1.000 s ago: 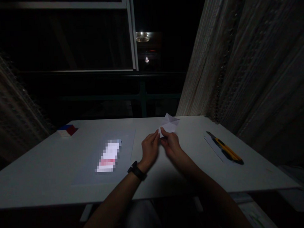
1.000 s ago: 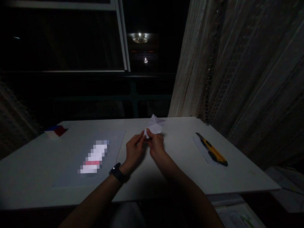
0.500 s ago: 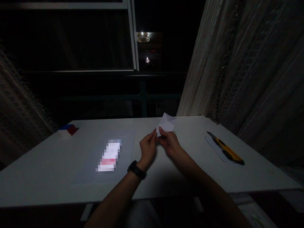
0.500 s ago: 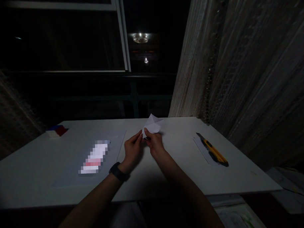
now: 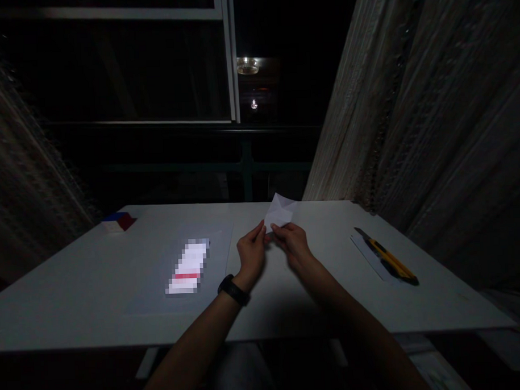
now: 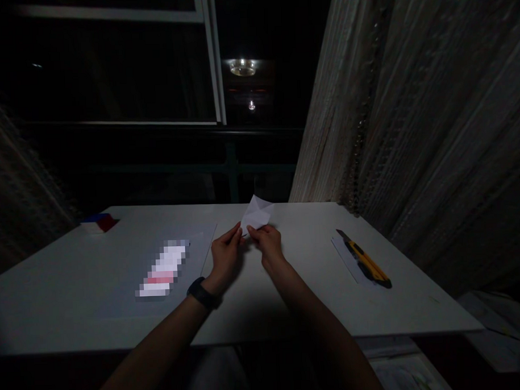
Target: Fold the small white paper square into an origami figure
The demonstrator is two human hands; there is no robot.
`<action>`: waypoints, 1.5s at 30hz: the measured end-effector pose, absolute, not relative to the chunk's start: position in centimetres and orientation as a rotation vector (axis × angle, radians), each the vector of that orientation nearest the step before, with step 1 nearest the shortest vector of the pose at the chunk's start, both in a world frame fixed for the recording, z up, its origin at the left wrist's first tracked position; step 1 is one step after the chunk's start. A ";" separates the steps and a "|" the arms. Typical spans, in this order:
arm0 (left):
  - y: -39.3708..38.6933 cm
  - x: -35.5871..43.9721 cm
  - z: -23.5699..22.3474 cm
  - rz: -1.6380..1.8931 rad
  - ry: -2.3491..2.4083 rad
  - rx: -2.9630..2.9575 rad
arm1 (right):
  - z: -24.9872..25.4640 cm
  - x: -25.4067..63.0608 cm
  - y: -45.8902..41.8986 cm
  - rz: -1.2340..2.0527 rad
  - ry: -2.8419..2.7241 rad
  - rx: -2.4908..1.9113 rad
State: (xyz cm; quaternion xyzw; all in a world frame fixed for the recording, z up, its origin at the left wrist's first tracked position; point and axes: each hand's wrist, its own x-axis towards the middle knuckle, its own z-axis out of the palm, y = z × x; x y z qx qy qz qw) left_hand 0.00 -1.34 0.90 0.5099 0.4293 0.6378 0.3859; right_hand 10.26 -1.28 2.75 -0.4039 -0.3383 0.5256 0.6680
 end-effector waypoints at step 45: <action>-0.5 -0.8 1.1 1.509 1.040 1.098 | 1.9 11.8 -0.5 1.309 -1.176 -1.055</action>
